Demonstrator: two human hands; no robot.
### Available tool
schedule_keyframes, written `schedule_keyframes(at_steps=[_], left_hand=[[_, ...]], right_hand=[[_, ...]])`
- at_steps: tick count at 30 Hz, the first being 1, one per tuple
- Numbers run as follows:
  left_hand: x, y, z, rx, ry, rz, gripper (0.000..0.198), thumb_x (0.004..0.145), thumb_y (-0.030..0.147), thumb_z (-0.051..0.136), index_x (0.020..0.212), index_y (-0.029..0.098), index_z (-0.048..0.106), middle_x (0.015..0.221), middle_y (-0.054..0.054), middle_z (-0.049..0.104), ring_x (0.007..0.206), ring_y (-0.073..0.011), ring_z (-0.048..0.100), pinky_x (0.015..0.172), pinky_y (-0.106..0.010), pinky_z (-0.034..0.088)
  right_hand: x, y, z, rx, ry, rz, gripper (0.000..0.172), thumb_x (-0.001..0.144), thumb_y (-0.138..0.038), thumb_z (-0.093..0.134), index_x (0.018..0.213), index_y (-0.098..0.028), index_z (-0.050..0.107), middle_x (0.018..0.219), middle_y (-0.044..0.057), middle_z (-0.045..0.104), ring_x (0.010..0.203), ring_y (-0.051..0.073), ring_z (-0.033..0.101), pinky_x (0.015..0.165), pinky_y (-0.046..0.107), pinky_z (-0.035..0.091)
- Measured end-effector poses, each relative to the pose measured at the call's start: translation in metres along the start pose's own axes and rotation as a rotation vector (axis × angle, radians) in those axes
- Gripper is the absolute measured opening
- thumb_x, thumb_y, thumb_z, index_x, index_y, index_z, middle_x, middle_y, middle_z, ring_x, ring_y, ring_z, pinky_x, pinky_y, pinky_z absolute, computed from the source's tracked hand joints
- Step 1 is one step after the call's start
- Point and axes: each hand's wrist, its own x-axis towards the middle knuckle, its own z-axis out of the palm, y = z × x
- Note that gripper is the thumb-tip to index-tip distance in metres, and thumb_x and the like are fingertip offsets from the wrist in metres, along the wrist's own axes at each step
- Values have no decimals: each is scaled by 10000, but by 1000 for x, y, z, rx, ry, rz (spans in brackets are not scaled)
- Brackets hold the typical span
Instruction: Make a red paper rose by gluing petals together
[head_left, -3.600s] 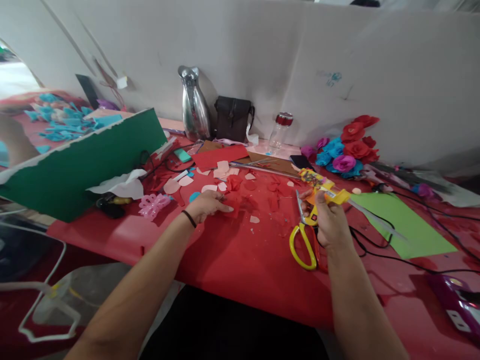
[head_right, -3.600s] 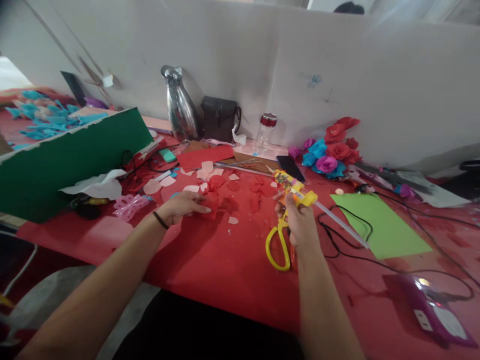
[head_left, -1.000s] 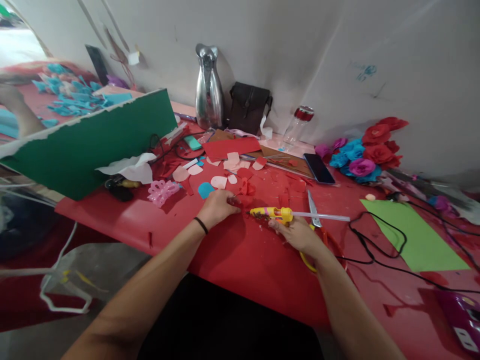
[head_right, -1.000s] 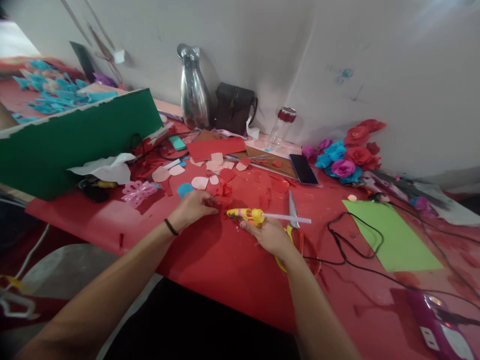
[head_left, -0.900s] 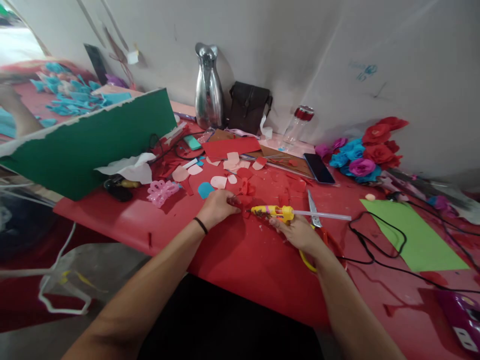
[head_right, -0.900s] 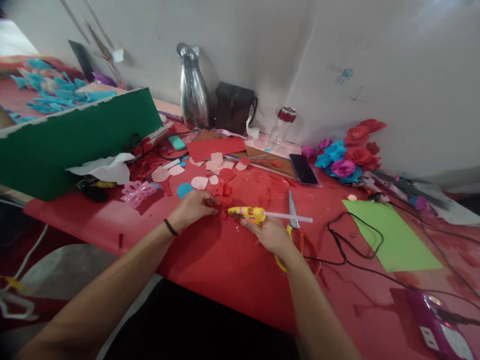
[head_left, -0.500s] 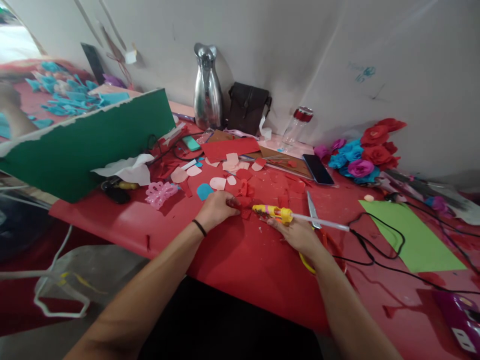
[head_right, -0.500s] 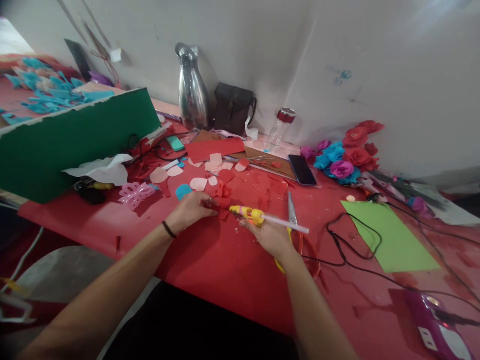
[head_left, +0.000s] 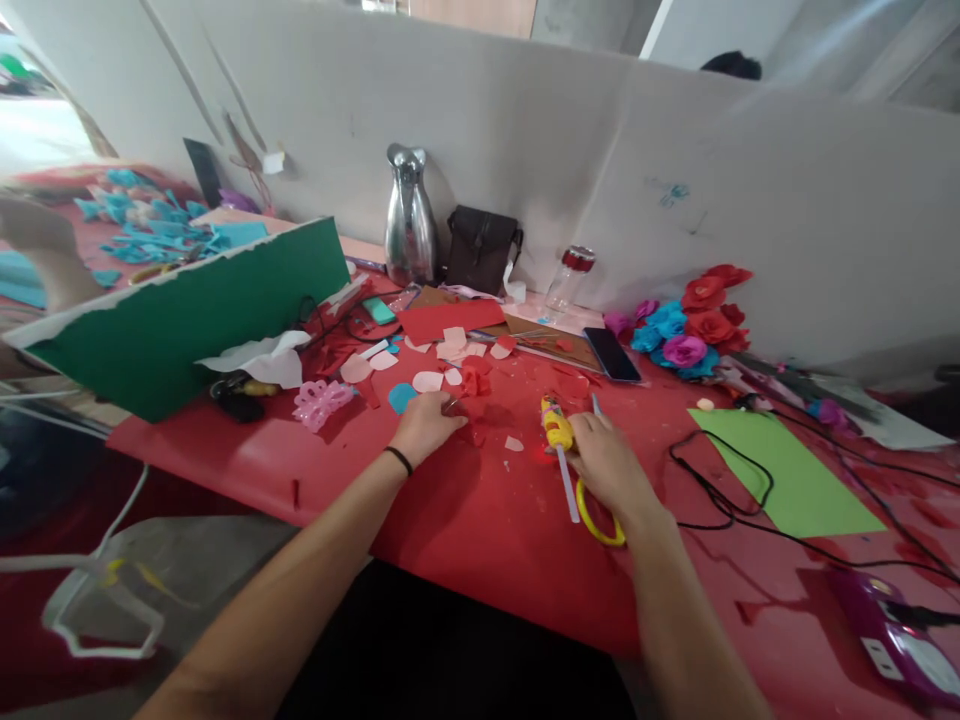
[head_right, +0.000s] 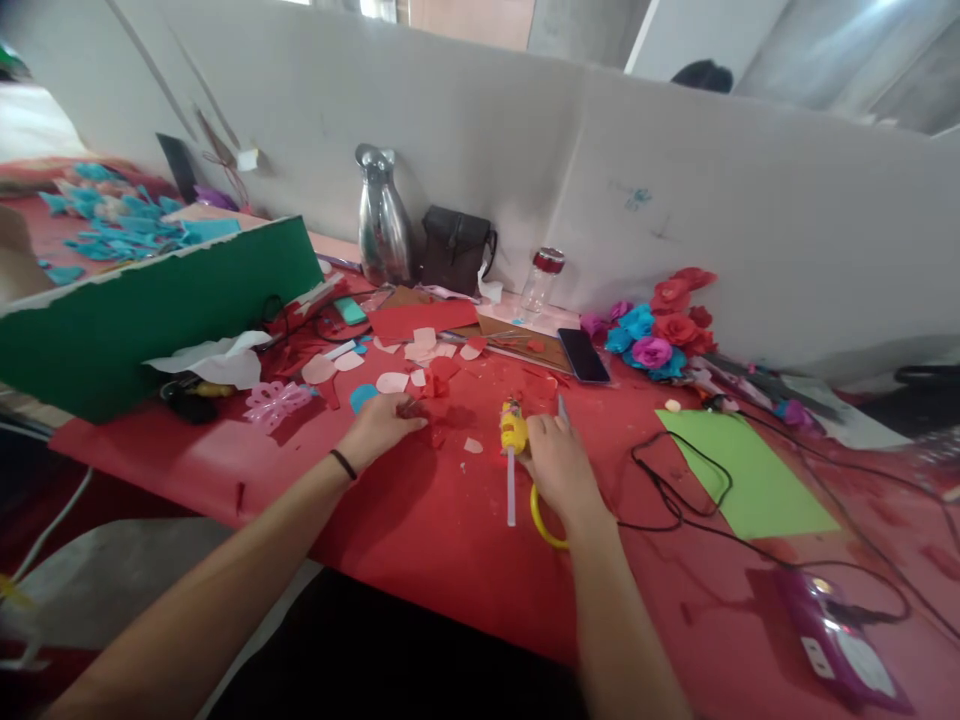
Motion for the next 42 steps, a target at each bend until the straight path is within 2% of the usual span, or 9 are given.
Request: schedule_keyframes(at_steps=[7, 16, 23, 28, 31, 33, 35, 38, 42], left_hand=[[3, 9, -5, 8, 11, 2, 111, 616, 200, 633, 533, 179, 561, 579, -8, 585, 613, -159, 540, 567, -262, 387], [6, 44, -50, -363, 31, 91, 147, 608, 297, 641, 665, 173, 586, 619, -4, 599, 584, -134, 535, 551, -249, 386], [14, 92, -30, -395, -65, 204, 140, 660, 262, 610, 761, 164, 603, 738, -5, 623, 678, -128, 550, 603, -241, 402], [26, 118, -27, -405, -298, 335, 240, 647, 208, 638, 878, 167, 586, 722, 8, 612, 706, -135, 577, 659, -261, 439], [33, 121, -28, -393, -422, 381, 308, 622, 178, 672, 911, 171, 565, 678, 21, 605, 684, -139, 590, 669, -276, 450], [36, 117, -27, -405, -492, 392, 344, 623, 170, 681, 941, 177, 552, 665, 29, 608, 669, -135, 594, 668, -277, 453], [39, 110, -23, -458, -549, 375, 386, 625, 163, 688, 979, 182, 534, 659, 37, 616, 651, -123, 595, 667, -272, 453], [42, 99, -14, -548, -624, 322, 420, 616, 155, 705, 991, 178, 517, 648, 36, 629, 627, -117, 604, 646, -262, 449], [45, 91, -5, -568, -679, 278, 436, 601, 143, 727, 990, 173, 533, 631, 31, 636, 605, -122, 610, 617, -256, 444]], right_hand=[[5, -13, 2, -42, 38, -17, 126, 858, -216, 516, 975, -178, 544, 995, 114, 608, 928, 276, 503, 799, 376, 377], [-11, 33, -22, -39, 86, 363, 186, 869, -227, 486, 1030, -144, 528, 1047, 144, 585, 953, 271, 556, 756, 337, 403], [-15, 58, -6, 7, 3, 561, 244, 826, -225, 562, 1008, -68, 603, 1039, 208, 628, 978, 283, 593, 814, 352, 426], [-6, 62, -31, 70, 53, 568, 300, 813, -167, 524, 1090, -140, 636, 1154, 186, 619, 1074, 296, 568, 869, 402, 422], [9, 47, -55, 439, 226, 373, 268, 833, -249, 525, 1052, -193, 669, 1130, 110, 649, 1080, 233, 576, 937, 356, 403], [19, 30, -63, 801, 196, 232, 250, 801, -267, 573, 1024, -225, 679, 1132, 67, 655, 1040, 211, 600, 905, 345, 431], [27, 12, -62, 1022, 123, 218, 250, 730, -285, 661, 971, -226, 694, 1089, 54, 678, 1016, 216, 610, 897, 358, 437], [31, -9, -51, 1195, 106, 181, 197, 717, -280, 671, 906, -242, 710, 993, 24, 709, 962, 206, 625, 882, 367, 437], [35, -16, -32, 1230, 192, 199, 105, 684, -264, 688, 780, -234, 718, 885, 5, 715, 877, 190, 633, 838, 340, 433]])
